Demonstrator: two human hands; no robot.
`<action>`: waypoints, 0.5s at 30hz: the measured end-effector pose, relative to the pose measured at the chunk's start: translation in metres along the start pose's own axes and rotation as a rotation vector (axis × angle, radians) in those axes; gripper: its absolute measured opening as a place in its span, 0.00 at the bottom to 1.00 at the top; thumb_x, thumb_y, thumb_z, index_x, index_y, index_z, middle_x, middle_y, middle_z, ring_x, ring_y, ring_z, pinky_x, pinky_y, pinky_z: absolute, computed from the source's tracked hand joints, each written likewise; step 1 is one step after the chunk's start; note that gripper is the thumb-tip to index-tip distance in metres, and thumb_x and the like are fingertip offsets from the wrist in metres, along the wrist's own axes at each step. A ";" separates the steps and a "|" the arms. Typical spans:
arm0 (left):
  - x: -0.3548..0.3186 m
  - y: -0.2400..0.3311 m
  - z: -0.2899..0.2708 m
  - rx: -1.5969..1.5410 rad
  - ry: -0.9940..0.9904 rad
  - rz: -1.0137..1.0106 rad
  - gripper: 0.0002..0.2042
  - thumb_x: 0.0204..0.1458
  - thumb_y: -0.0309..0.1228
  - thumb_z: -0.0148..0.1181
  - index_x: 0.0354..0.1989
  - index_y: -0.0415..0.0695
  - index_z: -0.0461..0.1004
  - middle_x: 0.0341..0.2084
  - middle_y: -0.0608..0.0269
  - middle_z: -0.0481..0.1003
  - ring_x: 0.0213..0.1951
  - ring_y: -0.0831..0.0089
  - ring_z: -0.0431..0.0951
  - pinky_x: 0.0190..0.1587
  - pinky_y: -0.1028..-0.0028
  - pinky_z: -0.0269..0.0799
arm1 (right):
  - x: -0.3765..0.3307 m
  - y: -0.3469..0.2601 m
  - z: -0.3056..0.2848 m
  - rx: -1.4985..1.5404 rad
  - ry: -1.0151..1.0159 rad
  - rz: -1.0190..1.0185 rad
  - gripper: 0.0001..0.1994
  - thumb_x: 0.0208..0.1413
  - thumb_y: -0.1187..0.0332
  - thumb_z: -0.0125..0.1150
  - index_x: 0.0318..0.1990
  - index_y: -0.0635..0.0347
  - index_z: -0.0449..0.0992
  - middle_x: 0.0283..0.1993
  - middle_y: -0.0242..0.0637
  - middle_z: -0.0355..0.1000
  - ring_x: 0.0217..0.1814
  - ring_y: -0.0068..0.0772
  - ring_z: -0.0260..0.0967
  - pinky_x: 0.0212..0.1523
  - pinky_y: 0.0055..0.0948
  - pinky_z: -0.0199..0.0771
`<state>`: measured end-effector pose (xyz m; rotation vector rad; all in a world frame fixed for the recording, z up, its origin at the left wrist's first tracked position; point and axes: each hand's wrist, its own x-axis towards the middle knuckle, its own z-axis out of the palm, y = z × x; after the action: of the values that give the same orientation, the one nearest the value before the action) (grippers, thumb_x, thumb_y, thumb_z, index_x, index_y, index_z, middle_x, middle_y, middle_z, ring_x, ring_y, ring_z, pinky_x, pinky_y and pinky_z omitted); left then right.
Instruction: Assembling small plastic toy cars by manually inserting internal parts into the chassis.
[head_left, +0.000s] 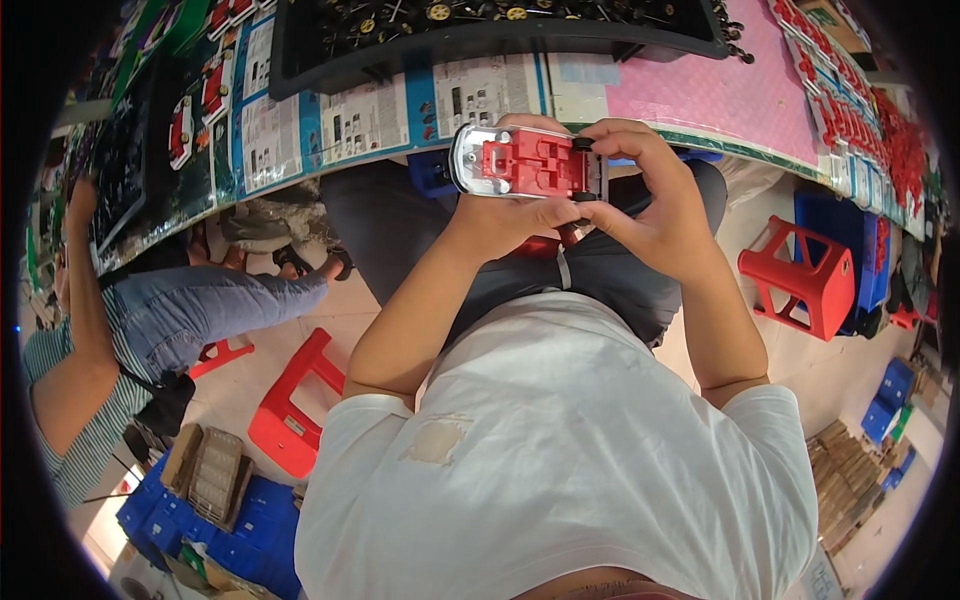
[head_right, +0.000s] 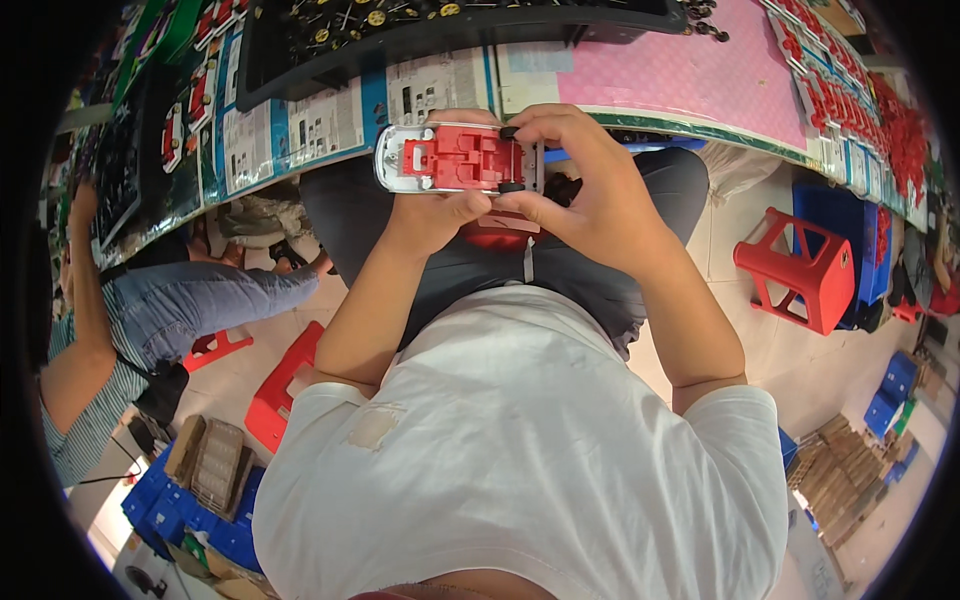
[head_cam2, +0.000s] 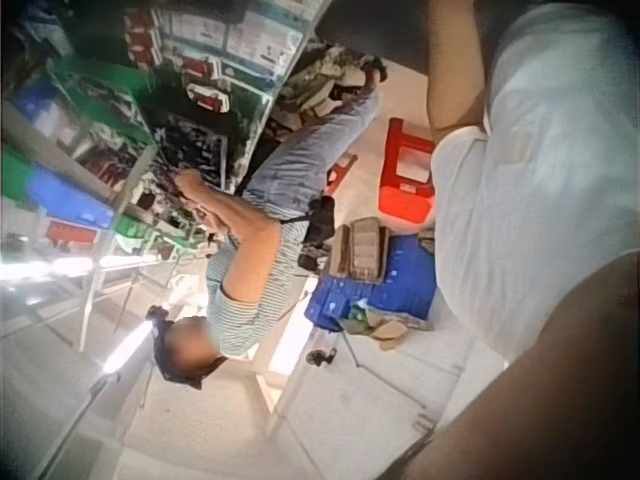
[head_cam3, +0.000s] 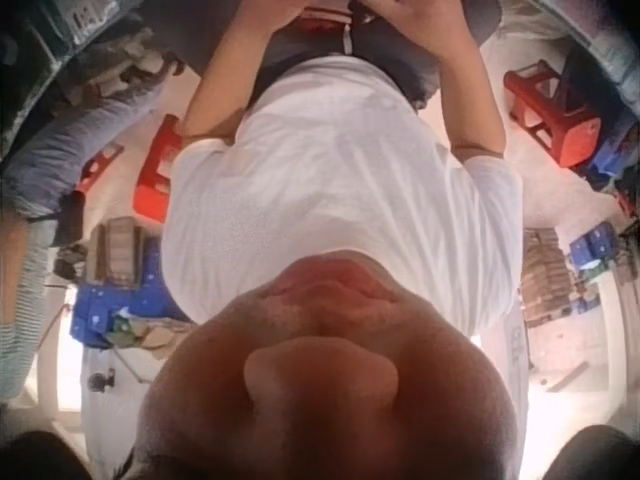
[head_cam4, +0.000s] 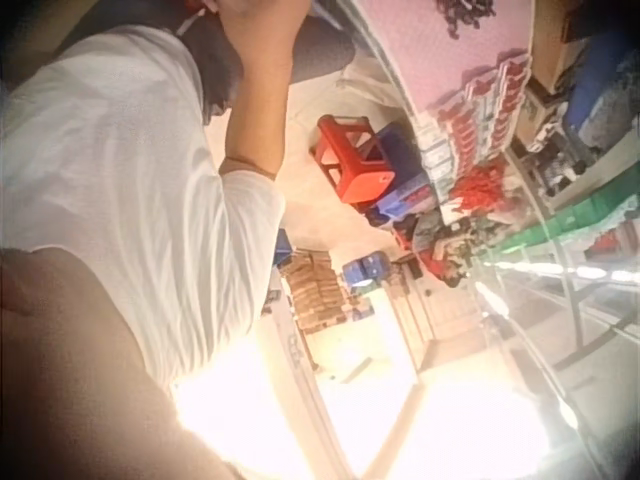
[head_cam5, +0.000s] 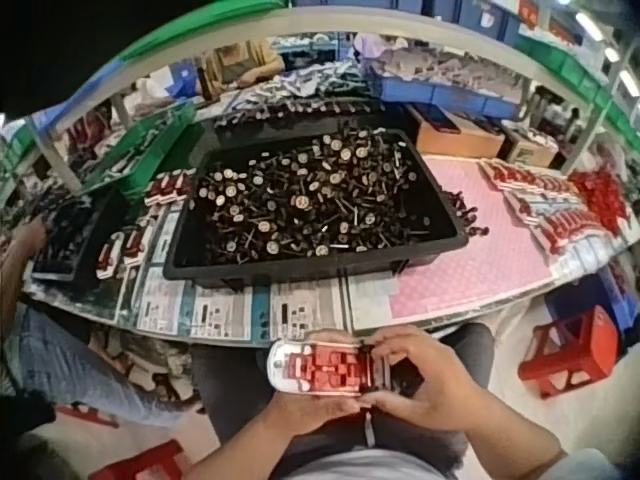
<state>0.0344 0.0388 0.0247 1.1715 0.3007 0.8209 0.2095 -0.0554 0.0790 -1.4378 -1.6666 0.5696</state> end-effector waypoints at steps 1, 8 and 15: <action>-0.002 0.000 -0.002 -0.001 0.010 0.004 0.33 0.42 0.36 0.79 0.53 0.41 0.65 0.44 0.64 0.71 0.45 0.77 0.75 0.47 0.75 0.76 | 0.000 -0.002 0.003 0.056 0.019 0.036 0.26 0.42 0.70 0.77 0.49 0.61 0.71 0.54 0.44 0.72 0.56 0.44 0.70 0.55 0.35 0.71; -0.017 -0.001 -0.016 0.054 0.007 -0.033 0.32 0.42 0.30 0.78 0.54 0.41 0.65 0.47 0.63 0.70 0.46 0.76 0.74 0.47 0.74 0.76 | 0.006 -0.008 0.007 -0.013 -0.077 0.003 0.25 0.42 0.70 0.76 0.48 0.61 0.71 0.56 0.43 0.70 0.57 0.44 0.69 0.52 0.35 0.74; -0.018 0.007 -0.019 -0.135 0.076 -0.199 0.31 0.44 0.29 0.77 0.55 0.43 0.65 0.44 0.62 0.73 0.43 0.76 0.77 0.43 0.74 0.79 | 0.091 0.039 -0.052 -0.306 0.392 -0.078 0.14 0.48 0.66 0.72 0.39 0.63 0.77 0.43 0.41 0.75 0.40 0.39 0.75 0.43 0.35 0.74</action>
<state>0.0076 0.0403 0.0205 0.9684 0.4112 0.7005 0.2754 0.0314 0.1035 -1.5710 -1.5258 -0.0199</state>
